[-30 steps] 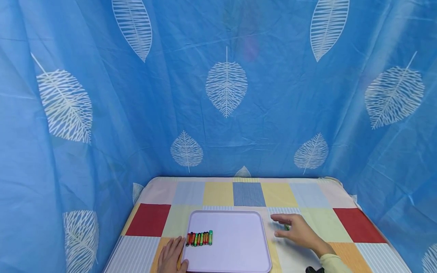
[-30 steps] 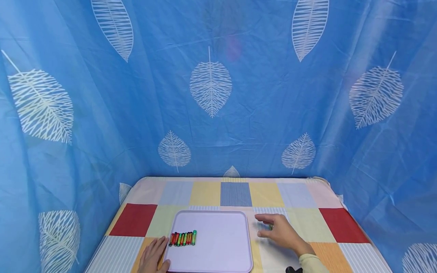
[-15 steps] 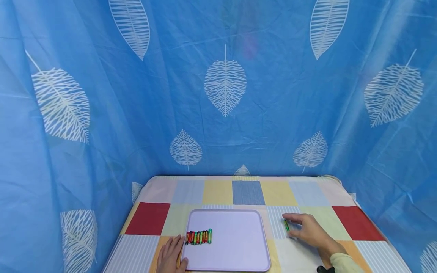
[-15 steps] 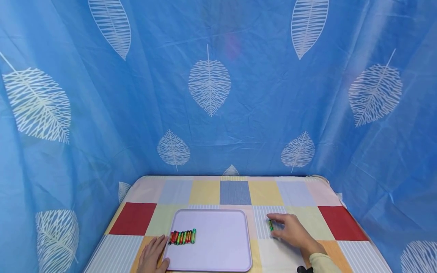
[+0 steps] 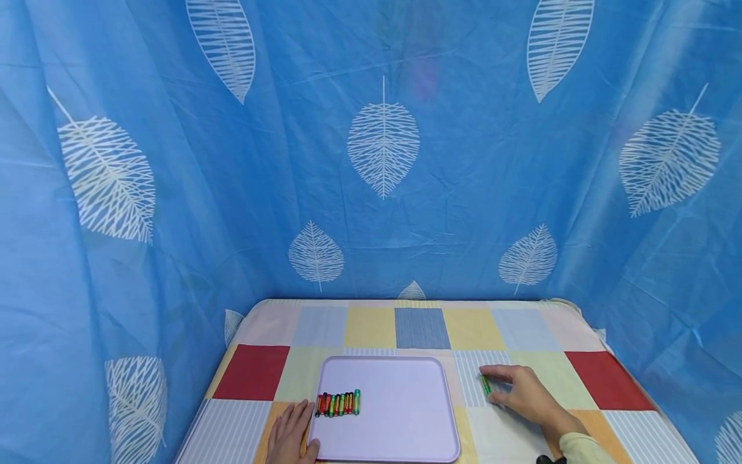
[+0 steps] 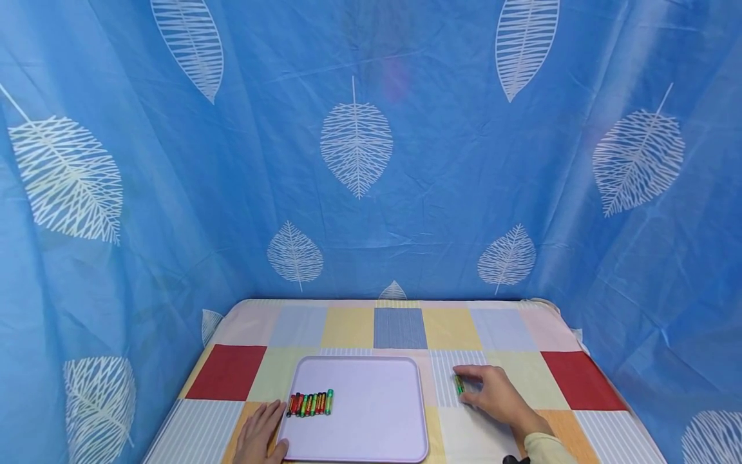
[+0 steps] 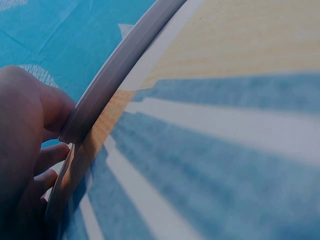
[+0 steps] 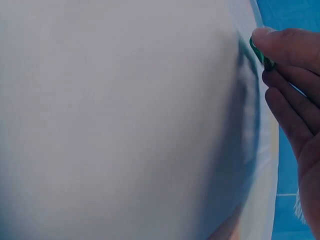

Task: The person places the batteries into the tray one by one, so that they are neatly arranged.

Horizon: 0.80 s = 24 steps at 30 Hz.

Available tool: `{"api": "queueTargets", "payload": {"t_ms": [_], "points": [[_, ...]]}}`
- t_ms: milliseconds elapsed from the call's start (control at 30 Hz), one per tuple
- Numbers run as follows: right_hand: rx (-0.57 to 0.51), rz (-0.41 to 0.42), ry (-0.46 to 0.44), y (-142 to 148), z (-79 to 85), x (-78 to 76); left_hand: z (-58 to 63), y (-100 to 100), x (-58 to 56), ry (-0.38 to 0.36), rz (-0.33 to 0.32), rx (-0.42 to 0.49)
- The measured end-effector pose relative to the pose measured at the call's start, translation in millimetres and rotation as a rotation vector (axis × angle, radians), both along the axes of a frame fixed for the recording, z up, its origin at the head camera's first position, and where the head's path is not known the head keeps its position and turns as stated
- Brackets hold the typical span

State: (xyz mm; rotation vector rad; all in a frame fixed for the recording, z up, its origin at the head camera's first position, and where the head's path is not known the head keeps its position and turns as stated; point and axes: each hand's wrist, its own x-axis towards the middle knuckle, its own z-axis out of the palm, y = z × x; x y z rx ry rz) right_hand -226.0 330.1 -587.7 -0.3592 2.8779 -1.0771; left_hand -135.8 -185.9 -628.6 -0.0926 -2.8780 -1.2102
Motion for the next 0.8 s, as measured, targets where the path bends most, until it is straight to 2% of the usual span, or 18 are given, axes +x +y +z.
{"api": "queueTargets", "payload": {"t_ms": [133, 333, 633, 800], "points": [[-0.034, -0.008, 0.004, -12, 8.0, 1.1, 0.1, 0, 0.0, -0.001, 0.000, -0.005], [-0.078, 0.096, 0.076, -35, 12.5, 0.7, 0.2, -1, 0.0, -0.003, -0.002, -0.003], [-0.188, 0.246, 0.126, -91, 1.6, 1.3, 1.2, -1, -2.7, -0.046, -0.002, 0.013], [-0.231, 0.285, 0.155, -126, -7.2, 4.0, 3.3, 0, -2.5, -0.049, 0.012, 0.013]]}}
